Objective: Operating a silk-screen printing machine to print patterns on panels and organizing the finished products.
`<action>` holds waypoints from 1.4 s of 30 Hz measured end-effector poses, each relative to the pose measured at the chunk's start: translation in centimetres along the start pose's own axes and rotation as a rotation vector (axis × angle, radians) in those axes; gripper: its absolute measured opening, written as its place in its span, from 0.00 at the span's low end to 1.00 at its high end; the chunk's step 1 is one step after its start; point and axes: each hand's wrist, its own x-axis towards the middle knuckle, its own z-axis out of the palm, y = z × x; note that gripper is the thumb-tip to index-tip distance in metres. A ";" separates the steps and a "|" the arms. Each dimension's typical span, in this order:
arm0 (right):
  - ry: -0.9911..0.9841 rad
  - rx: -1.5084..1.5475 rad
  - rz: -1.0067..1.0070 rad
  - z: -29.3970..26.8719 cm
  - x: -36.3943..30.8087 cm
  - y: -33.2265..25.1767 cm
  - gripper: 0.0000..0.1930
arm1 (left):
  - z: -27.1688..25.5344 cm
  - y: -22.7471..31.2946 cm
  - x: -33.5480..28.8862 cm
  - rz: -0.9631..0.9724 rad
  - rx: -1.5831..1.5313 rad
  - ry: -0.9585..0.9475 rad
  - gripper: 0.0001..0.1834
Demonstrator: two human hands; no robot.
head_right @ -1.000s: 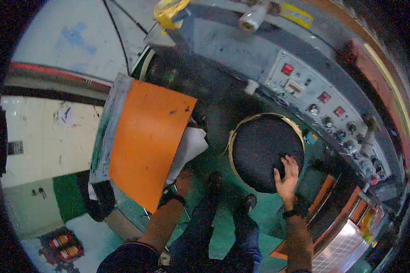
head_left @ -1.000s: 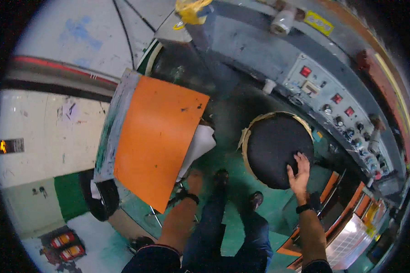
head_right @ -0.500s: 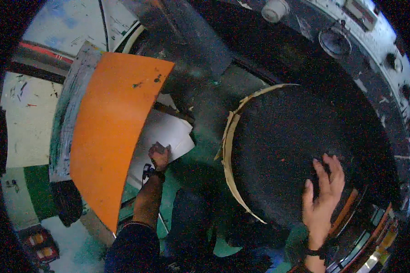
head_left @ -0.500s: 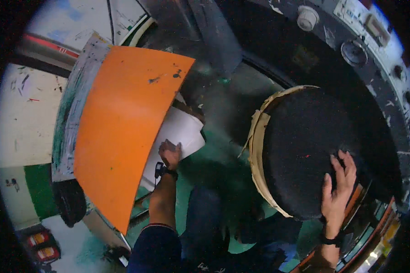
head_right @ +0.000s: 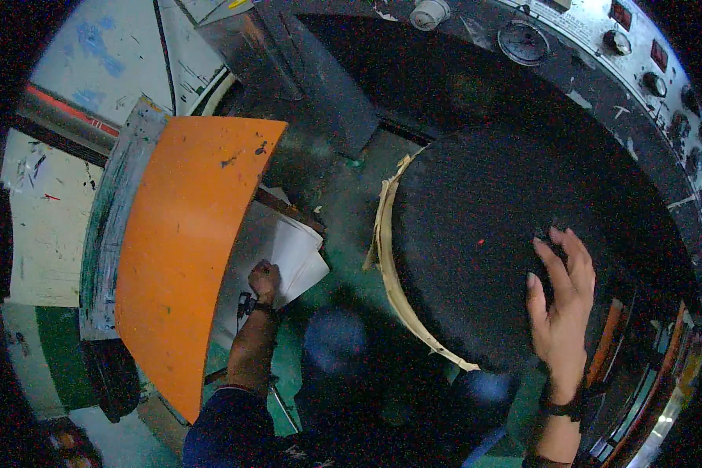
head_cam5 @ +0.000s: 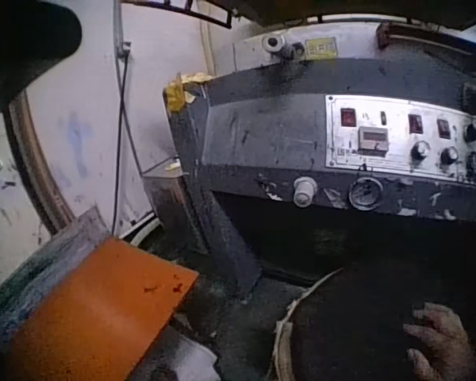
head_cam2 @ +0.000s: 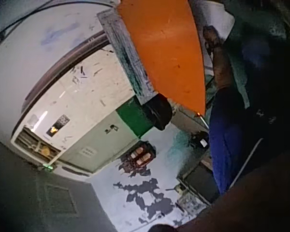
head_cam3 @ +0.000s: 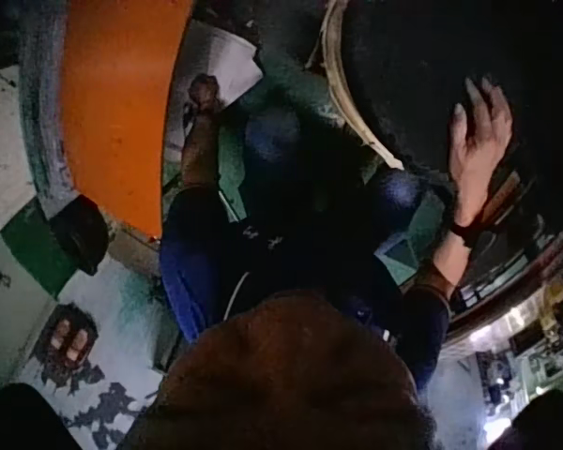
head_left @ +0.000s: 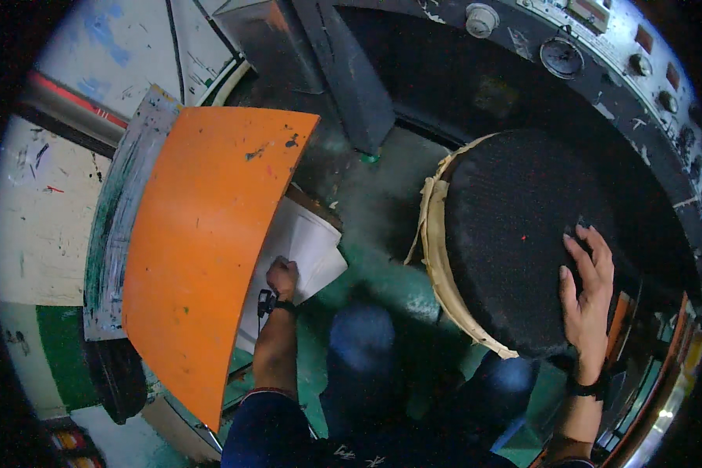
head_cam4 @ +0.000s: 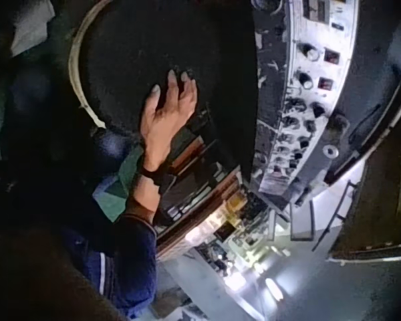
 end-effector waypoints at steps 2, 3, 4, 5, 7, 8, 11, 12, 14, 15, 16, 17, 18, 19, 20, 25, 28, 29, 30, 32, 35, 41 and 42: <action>0.011 -0.020 -0.011 -0.4 -0.1 0.2 0.18 | -1.6 3.2 -0.9 0.030 0.064 0.120 0.11; 0.016 0.007 -0.015 -0.4 0.0 -0.1 0.18 | -3.7 2.7 -0.9 0.029 -0.066 0.081 0.11; 0.033 0.022 -0.023 -0.4 0.2 -0.4 0.18 | -5.8 2.3 -1.1 0.030 -0.196 0.042 0.11; 0.036 0.013 -0.029 -0.3 0.2 -0.5 0.18 | -6.9 2.9 -2.5 0.023 -0.190 0.037 0.11; 0.021 -0.014 -0.051 -0.1 0.3 -0.3 0.19 | -9.5 6.6 -5.4 -0.200 -0.516 -0.154 0.09; 0.006 -0.011 -0.041 -0.6 0.4 0.2 0.19 | -11.2 10.1 -6.7 -0.080 -0.542 -0.041 0.06; -0.053 0.115 -0.060 -1.5 1.7 -1.1 0.21 | -18.9 11.5 -9.5 -0.106 -0.720 -0.229 0.04; -0.079 0.088 -0.060 -1.9 1.7 -0.8 0.23 | -21.3 14.5 -10.4 -0.103 -0.736 -0.252 0.04; -0.143 0.148 0.012 -4.9 1.3 -1.0 0.28 | -28.2 22.9 -11.7 -0.174 -0.650 -0.365 0.04; -0.173 0.265 0.061 -6.8 1.2 -3.6 0.32 | -31.1 24.1 -12.0 -0.159 -0.662 -0.374 0.04; -0.323 0.375 0.093 -8.5 0.7 -5.9 0.42 | -33.7 25.0 -12.7 -0.072 -0.780 -0.329 0.03; -0.569 0.602 0.211 -10.7 0.7 -9.6 0.46 | -36.4 26.1 -13.4 0.016 -0.897 -0.277 0.01; -0.744 0.817 0.157 -12.0 0.2 -11.9 0.50 | -40.2 28.4 -13.7 0.064 -0.823 -0.369 0.00; -0.825 0.888 0.258 -11.3 -2.0 -13.6 0.50 | -44.4 31.4 -13.3 0.140 -0.761 -0.453 0.01; -0.888 1.390 0.268 -11.2 -2.5 -16.9 0.42 | -47.3 32.7 -13.7 0.229 -0.802 -0.427 0.03; -0.317 1.113 0.359 -24.9 1.2 -22.0 0.27 | -60.9 41.5 -10.6 0.384 -0.928 -0.567 0.08; -0.573 1.093 0.138 -34.5 5.0 -19.3 0.20 | -67.2 43.5 -3.1 0.588 -0.947 -0.223 0.32; -0.641 1.023 0.057 -37.5 6.2 -18.5 0.20 | -70.0 45.8 -0.9 0.746 -0.839 -0.197 0.38; -0.630 0.932 -0.035 -39.5 7.0 -16.6 0.21 | -72.0 49.9 0.8 0.917 -0.751 -0.185 0.44; -0.627 0.811 -0.177 -43.2 8.8 -16.4 0.22 | -73.5 54.0 2.9 1.017 -0.681 -0.486 0.42; -0.471 0.771 -0.154 -47.0 11.4 -14.8 0.27 | -71.9 57.1 5.4 0.936 -0.666 -0.778 0.29; -0.571 0.609 0.220 -48.2 9.4 1.1 0.22 | -69.9 65.4 12.0 0.381 -1.356 -0.884 0.13; -0.517 0.541 0.348 -48.9 9.7 3.0 0.21 | -69.6 66.9 13.4 0.340 -1.383 -0.908 0.14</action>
